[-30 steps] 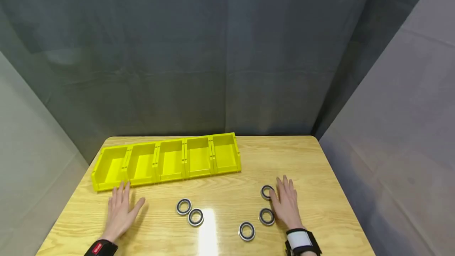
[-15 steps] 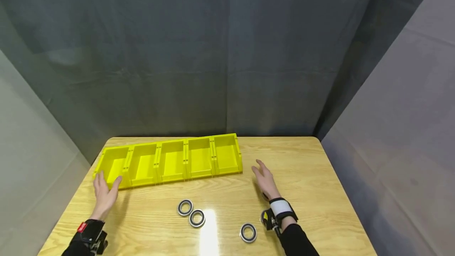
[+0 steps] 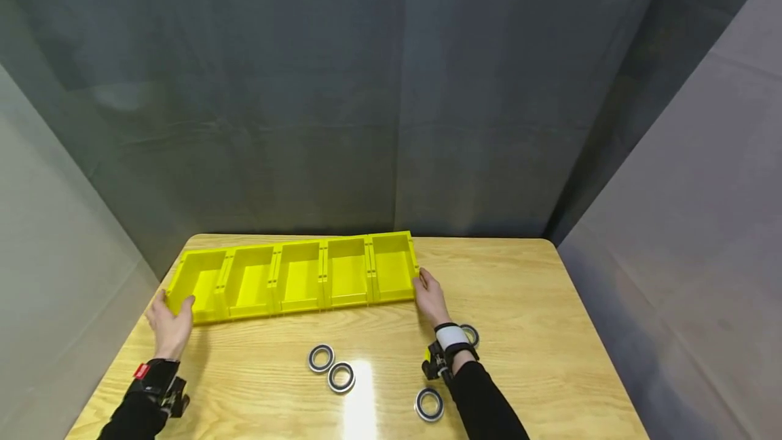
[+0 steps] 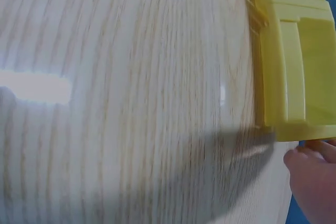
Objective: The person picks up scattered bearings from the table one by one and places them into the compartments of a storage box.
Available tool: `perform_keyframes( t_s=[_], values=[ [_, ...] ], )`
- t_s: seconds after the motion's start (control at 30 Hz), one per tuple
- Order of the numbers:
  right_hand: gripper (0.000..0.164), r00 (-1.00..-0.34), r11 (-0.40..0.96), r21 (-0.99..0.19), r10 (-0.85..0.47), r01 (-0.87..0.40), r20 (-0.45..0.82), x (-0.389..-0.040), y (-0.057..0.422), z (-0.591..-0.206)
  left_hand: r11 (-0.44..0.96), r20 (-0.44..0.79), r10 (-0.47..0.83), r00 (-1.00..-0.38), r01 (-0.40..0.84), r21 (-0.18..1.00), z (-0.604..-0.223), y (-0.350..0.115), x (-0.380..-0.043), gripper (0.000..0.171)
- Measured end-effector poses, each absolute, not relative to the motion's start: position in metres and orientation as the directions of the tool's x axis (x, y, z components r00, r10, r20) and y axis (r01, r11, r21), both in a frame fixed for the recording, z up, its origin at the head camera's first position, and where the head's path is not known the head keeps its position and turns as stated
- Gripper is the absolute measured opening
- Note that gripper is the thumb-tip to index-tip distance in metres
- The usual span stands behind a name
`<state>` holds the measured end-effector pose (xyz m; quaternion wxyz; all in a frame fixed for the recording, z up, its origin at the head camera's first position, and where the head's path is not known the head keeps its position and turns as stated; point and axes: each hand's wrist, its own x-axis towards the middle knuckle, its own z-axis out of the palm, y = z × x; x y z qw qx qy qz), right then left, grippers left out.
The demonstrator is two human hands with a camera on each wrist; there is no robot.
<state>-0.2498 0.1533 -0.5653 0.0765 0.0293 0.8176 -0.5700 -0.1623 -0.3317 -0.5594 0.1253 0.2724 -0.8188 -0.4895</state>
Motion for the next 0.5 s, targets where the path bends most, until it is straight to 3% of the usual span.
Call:
perform_keyframes(
  t_s=[0.17,0.3,0.5],
  values=[
    [0.054,-0.990,0.360,-0.924,-0.009,0.127,-0.139,-0.256,0.146,-0.570,0.332,-0.158,-0.527,-0.835,-0.374,0.866,-0.555,-0.352,-0.169,0.082],
    [0.052,-0.994,0.422,-0.902,-0.008,0.097,-0.110,-0.259,0.144,-0.572,0.396,-0.225,-0.453,-0.863,-0.421,0.816,-0.550,-0.366,-0.171,0.078],
    [0.048,-0.994,0.513,-0.853,0.009,0.096,-0.107,-0.262,0.148,-0.569,0.555,-0.144,-0.459,-0.876,-0.410,0.724,-0.550,-0.379,-0.169,0.060]
  ],
)
